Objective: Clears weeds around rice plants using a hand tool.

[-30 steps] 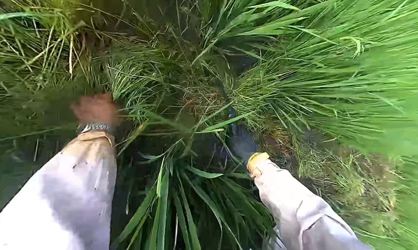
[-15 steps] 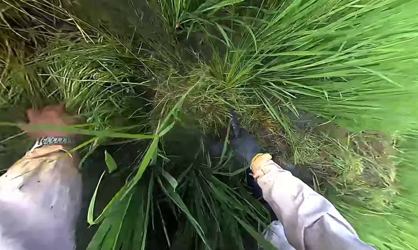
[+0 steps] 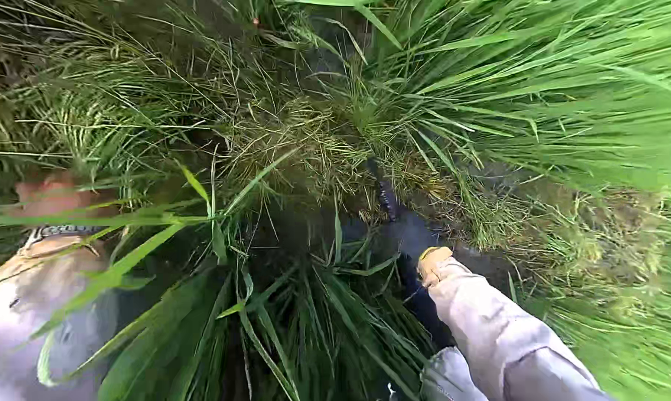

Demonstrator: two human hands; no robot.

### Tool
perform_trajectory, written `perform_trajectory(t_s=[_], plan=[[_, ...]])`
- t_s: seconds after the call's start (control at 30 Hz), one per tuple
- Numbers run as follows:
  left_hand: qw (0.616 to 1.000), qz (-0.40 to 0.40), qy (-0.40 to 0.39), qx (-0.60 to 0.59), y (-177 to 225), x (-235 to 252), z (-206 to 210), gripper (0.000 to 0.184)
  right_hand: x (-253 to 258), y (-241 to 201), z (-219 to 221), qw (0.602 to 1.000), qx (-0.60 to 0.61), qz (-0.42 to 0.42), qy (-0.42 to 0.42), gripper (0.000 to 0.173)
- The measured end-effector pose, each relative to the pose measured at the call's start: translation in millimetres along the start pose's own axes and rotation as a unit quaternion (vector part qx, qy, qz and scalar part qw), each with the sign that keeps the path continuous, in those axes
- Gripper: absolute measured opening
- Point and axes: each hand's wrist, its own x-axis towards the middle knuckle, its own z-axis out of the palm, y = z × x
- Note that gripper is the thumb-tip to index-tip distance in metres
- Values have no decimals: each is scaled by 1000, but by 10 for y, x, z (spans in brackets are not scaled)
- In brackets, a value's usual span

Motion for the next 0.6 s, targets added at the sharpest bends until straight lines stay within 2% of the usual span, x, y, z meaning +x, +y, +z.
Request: perform_trajectory(t_s=[0.07,0.13,0.17,0.2,0.27,0.3,0.33,0.37,0.4,0.47,0.5,0.6], plan=[[999,-7,40,-21,95,31,-7,48,-47,-760,-64,991,-36,-129,16,52],[997,-34,61,-36,128,-47,100,48,-201,-1314,-92,955,-85,-279,57,45],[995,-42,74,-53,171,-52,138,48,-250,-1495,-194,940,-95,-320,65,43],[994,-42,71,-65,191,-65,162,48,-274,-1472,-305,939,-94,-324,70,42],[996,-43,63,-50,170,-57,121,49,75,-841,-347,947,-123,-279,97,43],[996,-48,57,-40,142,-52,88,50,354,-247,-273,959,-121,-230,111,42],[998,-42,49,-24,119,-64,71,49,525,450,-193,973,-104,-166,123,44],[998,-31,47,-13,122,-48,42,48,605,930,-225,987,-93,-82,106,49],[998,-26,54,-12,143,9,-3,48,678,1117,-306,993,-86,-14,83,54],[999,-21,31,3,120,9,31,48,461,1185,-361,994,-69,71,40,57],[1000,-21,13,0,136,-25,62,48,273,1136,-353,994,-69,84,34,58],[981,-71,65,-169,276,-69,73,48,140,364,-414,994,-106,-3,31,57]])
